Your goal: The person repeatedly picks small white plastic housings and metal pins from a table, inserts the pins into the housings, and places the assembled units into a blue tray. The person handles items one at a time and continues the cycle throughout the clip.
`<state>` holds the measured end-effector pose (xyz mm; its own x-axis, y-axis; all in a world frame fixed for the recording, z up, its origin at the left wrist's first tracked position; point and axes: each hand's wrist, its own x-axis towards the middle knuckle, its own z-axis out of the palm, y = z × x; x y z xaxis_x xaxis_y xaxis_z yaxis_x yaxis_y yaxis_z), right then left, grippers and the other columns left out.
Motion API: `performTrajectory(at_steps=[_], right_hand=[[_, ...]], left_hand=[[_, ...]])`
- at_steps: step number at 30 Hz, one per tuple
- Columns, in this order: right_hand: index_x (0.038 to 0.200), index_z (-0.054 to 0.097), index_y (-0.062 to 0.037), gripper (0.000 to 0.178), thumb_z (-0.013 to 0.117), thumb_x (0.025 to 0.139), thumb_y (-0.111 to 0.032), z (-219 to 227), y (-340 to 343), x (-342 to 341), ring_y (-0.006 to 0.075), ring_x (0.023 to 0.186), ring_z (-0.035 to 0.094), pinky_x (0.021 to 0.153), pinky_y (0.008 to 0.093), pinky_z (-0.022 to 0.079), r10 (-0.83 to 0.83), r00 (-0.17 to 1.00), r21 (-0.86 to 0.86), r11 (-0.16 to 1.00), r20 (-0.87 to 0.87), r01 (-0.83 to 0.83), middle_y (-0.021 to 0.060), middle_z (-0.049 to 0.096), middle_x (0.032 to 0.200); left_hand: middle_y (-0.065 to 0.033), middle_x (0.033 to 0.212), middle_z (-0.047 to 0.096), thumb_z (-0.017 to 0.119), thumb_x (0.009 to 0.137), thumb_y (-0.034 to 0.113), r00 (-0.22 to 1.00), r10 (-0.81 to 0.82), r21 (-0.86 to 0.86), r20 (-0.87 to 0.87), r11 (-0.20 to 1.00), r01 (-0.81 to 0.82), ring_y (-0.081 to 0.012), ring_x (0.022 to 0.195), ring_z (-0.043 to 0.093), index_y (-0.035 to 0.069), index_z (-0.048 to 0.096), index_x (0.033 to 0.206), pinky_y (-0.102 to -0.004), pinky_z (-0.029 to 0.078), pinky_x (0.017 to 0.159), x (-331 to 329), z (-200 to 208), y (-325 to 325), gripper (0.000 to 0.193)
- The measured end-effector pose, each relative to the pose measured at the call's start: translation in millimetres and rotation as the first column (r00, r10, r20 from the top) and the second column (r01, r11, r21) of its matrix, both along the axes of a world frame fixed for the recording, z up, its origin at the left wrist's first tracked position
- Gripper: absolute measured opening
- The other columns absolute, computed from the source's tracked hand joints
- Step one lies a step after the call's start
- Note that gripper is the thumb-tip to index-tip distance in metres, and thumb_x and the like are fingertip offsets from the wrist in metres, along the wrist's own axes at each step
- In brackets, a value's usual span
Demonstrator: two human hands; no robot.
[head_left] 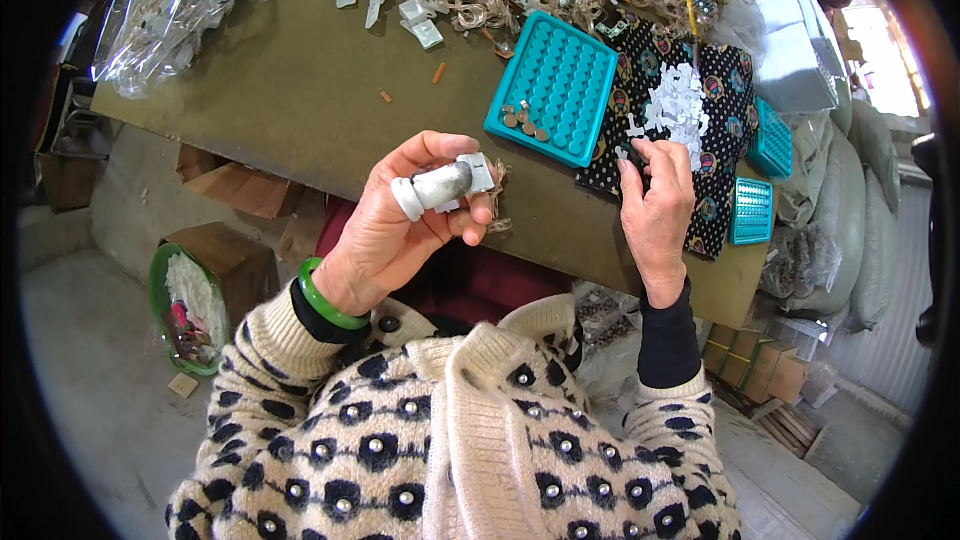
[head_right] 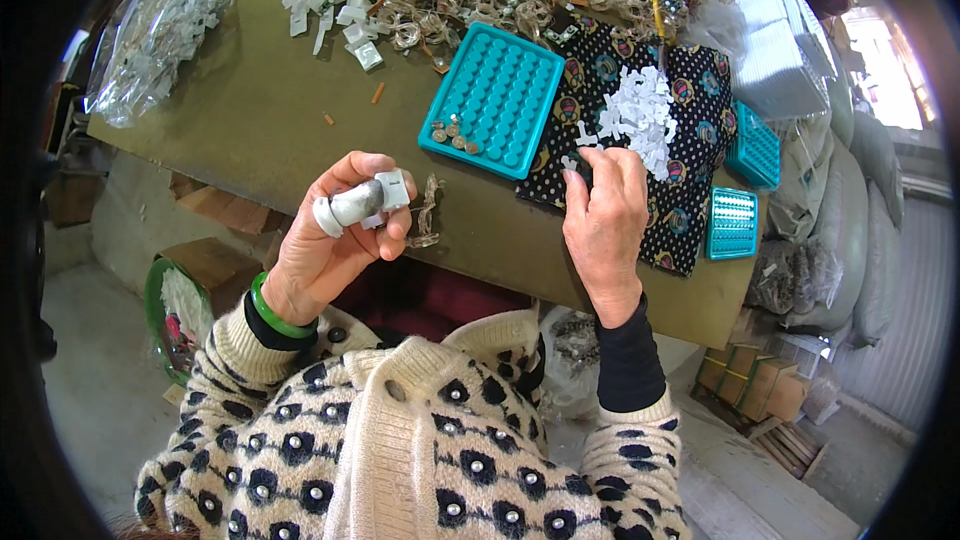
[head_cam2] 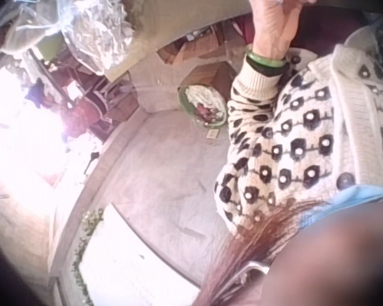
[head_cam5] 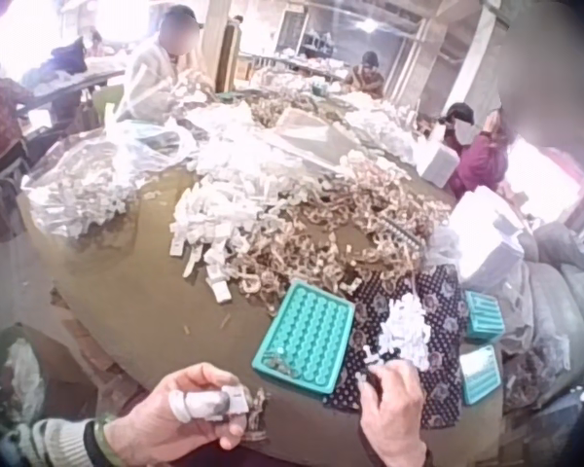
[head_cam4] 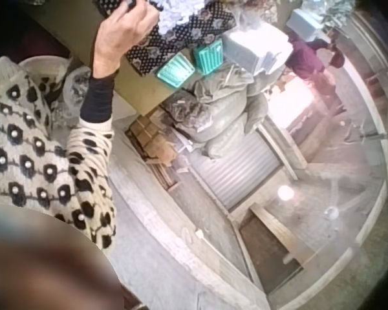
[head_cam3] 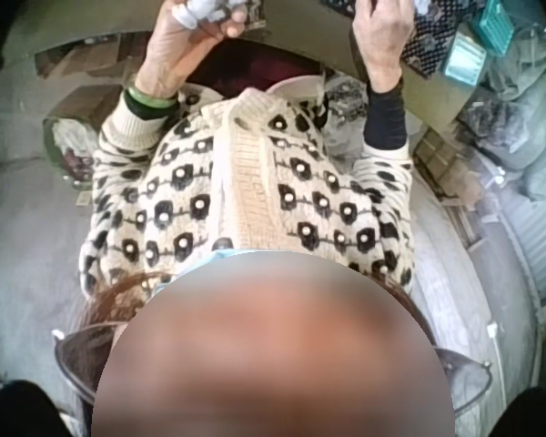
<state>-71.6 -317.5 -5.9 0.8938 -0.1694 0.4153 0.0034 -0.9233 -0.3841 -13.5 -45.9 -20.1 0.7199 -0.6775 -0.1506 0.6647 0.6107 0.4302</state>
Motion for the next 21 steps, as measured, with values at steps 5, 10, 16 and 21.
performTrajectory(at_steps=[5,10,16,21], right_hand=[[0.094,0.063,-0.0007,0.019,0.071,0.077,0.003,-4.0,-1.9,-2.8,0.0306,0.088,0.058,0.076,0.0391,0.048,0.022,1.000,-0.029,0.999,-0.007,-0.022,0.0122,0.058,0.094],[0.088,0.062,-0.0003,0.013,0.070,0.079,0.005,-1.1,4.4,-4.1,0.0240,0.077,0.062,0.067,0.0318,0.050,-0.001,0.995,0.145,0.989,0.096,-0.013,0.0110,0.062,0.088],[0.100,0.064,0.0014,0.010,0.066,0.090,0.001,27.0,30.3,-7.7,0.0096,0.074,0.063,0.070,0.0224,0.052,-0.006,0.999,0.828,0.559,0.054,-0.042,0.0042,0.066,0.087],[0.101,0.066,0.0026,0.010,0.062,0.092,0.002,43.2,67.3,1.3,0.0101,0.076,0.059,0.070,0.0222,0.048,0.215,0.970,0.937,0.301,0.113,-0.176,0.0053,0.064,0.093]], left_hand=[[-0.0153,0.109,0.061,0.062,0.095,0.019,1.000,-0.023,-0.012,0.003,1.000,0.023,-0.0216,0.082,0.066,0.007,0.059,0.119,-0.0300,0.058,0.063,1.0,-2.5,1.1,0.027],[-0.0161,0.112,0.061,0.064,0.095,0.019,1.000,-0.028,-0.025,0.006,0.999,0.028,-0.0223,0.084,0.067,0.006,0.058,0.121,-0.0308,0.059,0.067,0.1,-1.8,4.0,0.029],[-0.0193,0.117,0.062,0.065,0.094,0.016,0.999,-0.026,-0.044,0.027,0.999,0.027,-0.0246,0.089,0.069,0.005,0.058,0.125,-0.0315,0.060,0.073,-0.6,1.0,6.2,0.034],[-0.0198,0.113,0.066,0.065,0.093,0.012,1.000,-0.023,-0.024,0.022,0.999,0.023,-0.0249,0.086,0.070,0.004,0.062,0.122,-0.0327,0.060,0.073,0.1,1.0,13.4,0.030]])
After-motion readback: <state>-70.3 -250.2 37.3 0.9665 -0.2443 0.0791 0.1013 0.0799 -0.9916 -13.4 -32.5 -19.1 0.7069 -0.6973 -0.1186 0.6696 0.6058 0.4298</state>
